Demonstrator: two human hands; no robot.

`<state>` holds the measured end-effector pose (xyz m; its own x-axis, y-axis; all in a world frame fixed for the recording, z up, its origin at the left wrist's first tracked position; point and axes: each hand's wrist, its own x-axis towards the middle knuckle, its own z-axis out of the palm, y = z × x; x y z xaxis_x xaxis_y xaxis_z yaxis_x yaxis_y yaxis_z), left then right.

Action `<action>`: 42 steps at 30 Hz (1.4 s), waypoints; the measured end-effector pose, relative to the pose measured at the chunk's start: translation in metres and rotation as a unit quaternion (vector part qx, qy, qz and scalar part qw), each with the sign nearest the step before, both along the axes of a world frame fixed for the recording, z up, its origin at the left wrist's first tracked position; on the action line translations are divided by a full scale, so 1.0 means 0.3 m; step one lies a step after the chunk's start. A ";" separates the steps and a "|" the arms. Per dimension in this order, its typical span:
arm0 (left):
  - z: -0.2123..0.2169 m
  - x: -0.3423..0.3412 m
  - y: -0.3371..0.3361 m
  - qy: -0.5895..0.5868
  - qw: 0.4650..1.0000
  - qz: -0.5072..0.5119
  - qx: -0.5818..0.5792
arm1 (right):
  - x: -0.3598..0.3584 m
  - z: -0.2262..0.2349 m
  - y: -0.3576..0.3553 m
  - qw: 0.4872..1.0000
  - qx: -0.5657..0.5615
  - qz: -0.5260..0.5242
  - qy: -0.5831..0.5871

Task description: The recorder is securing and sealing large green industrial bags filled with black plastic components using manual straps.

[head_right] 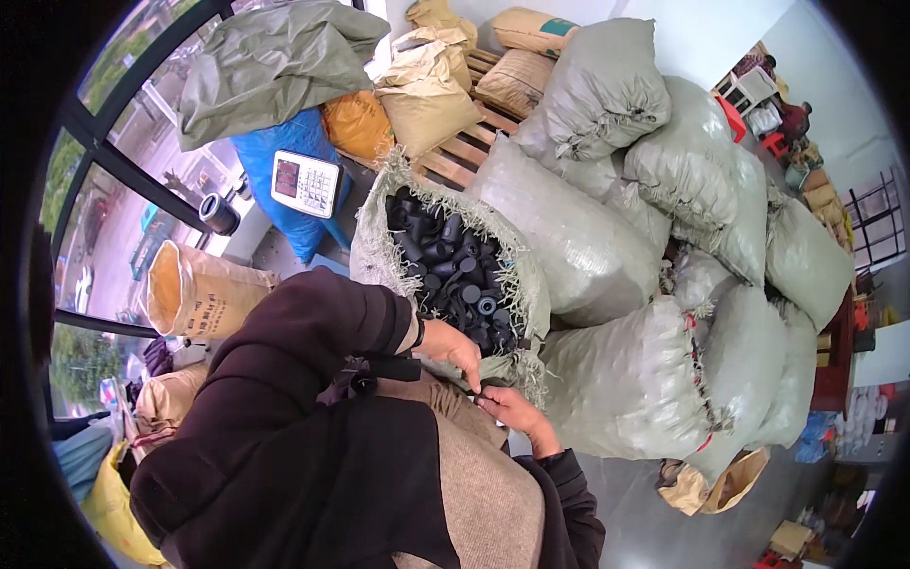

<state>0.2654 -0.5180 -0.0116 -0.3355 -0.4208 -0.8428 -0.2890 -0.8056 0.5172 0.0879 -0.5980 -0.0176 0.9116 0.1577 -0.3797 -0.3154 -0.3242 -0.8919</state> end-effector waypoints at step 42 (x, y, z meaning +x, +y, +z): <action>-0.109 0.015 0.018 -0.089 0.986 0.096 -0.104 | 0.017 -0.015 -0.018 0.988 0.090 -0.125 -0.004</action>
